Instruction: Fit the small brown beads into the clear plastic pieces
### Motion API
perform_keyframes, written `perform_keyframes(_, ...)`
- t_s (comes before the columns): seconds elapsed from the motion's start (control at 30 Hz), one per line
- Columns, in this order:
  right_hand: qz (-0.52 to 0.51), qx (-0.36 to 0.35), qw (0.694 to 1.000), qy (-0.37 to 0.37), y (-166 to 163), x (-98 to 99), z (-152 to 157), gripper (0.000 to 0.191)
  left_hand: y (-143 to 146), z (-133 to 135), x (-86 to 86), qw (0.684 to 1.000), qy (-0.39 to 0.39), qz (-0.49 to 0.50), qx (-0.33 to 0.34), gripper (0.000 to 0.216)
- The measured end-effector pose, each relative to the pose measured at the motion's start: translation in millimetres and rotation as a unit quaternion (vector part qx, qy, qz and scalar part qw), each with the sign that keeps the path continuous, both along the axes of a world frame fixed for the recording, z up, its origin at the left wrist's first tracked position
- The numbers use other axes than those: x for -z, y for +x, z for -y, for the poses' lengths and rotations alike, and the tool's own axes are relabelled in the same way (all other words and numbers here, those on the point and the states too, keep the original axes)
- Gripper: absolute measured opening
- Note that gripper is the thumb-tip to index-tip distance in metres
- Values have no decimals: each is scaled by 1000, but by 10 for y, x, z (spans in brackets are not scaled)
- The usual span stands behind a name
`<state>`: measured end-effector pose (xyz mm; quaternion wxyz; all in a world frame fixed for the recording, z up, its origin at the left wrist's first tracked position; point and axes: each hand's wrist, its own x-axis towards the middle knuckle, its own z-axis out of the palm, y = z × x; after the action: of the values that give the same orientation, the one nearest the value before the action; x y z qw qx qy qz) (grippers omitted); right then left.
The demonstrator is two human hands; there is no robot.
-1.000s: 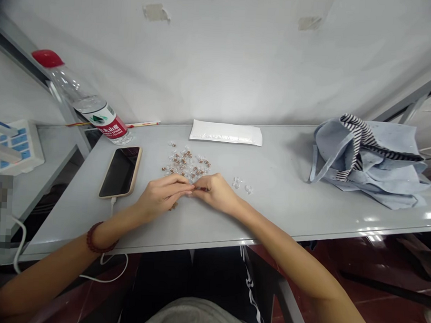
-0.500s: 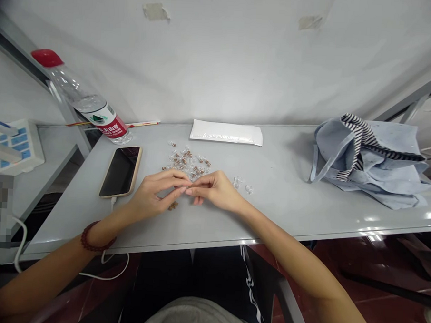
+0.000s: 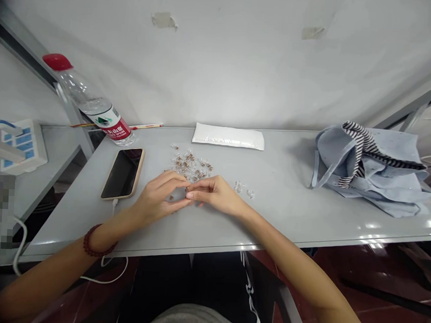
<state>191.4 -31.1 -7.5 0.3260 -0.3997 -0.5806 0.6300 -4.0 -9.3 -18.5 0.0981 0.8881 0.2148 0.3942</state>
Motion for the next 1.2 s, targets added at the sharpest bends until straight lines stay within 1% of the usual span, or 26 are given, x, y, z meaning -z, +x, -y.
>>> perform_keyframes(0.03, -1, 3, 1000, -4, 40, -21, -12, 22, -16, -17, 11, 1000, -4, -10, -16, 11)
perform_keyframes(0.1, 8, 48, 999, 4, 155, -76, -39, 27, -44, -55, 45, 998, -15, -42, -50, 14)
perform_keyframes(0.17, 48, 107, 992, 38, 302, -147, -59, 22, -55, -83, 85, 994, -21, -71, -86, 20)
perform_keyframes(0.2, 83, 109, 990, 45, 379, -188, -61, 19, -53, -90, 101, 991, -27, -81, -105, 26)
perform_keyframes(0.3, 173, 24, 984, 29, 577, -309, -25, 21, -29, -87, 106, 980, -67, -86, -164, 43)
perform_keyframes(0.37, 225, -50, 973, 8, 660, -373, 21, 24, -26, -83, 61, 973, -106, -80, -190, 45)
perform_keyframes(0.4, 247, -82, 966, -4, 686, -394, 44, 25, -36, -87, 24, 969, -126, -77, -196, 41)
perform_keyframes(0.43, 266, -109, 958, -16, 703, -407, 63, 25, -56, -95, -21, 966, -151, -77, -196, 35)
perform_keyframes(0.5, 305, -135, 942, -29, 717, -401, 82, 19, -128, -122, -127, 955, -220, -94, -176, 21)
perform_keyframes(0.57, 349, -140, 926, -14, 714, -359, 75, 11, -229, -156, -230, 932, -310, -136, -130, 19)
perform_keyframes(0.63, 384, -142, 912, 19, 700, -295, 51, 8, -331, -186, -297, 904, -367, -205, -81, 18)
perform_keyframes(0.73, 409, -152, 899, 49, 667, -201, 18, 7, -420, -209, -311, 876, -379, -291, -66, 20)
perform_keyframes(0.8, 420, -157, 892, 64, 639, -164, 8, 6, -421, -207, -286, 870, -376, -314, -53, 16)
perform_keyframes(0.87, 423, -156, 888, 90, 607, -159, 9, 6, -393, -195, -261, 871, -379, -311, -40, 11)
perform_keyframes(0.93, 406, -150, 894, 112, 570, -178, 13, 8, -357, -178, -246, 875, -376, -303, -41, 10)
perform_keyframes(1.03, 354, -129, 919, 118, 500, -215, 19, 11, -313, -149, -231, 887, -349, -297, -60, 10)
perform_keyframes(1.1, 299, -101, 942, 109, 445, -212, 22, 14, -293, -135, -213, 900, -315, -292, -68, 8)
perform_keyframes(1.2, 189, -57, 978, 68, 354, -142, 23, 18, -269, -133, -171, 921, -267, -276, -67, 9)
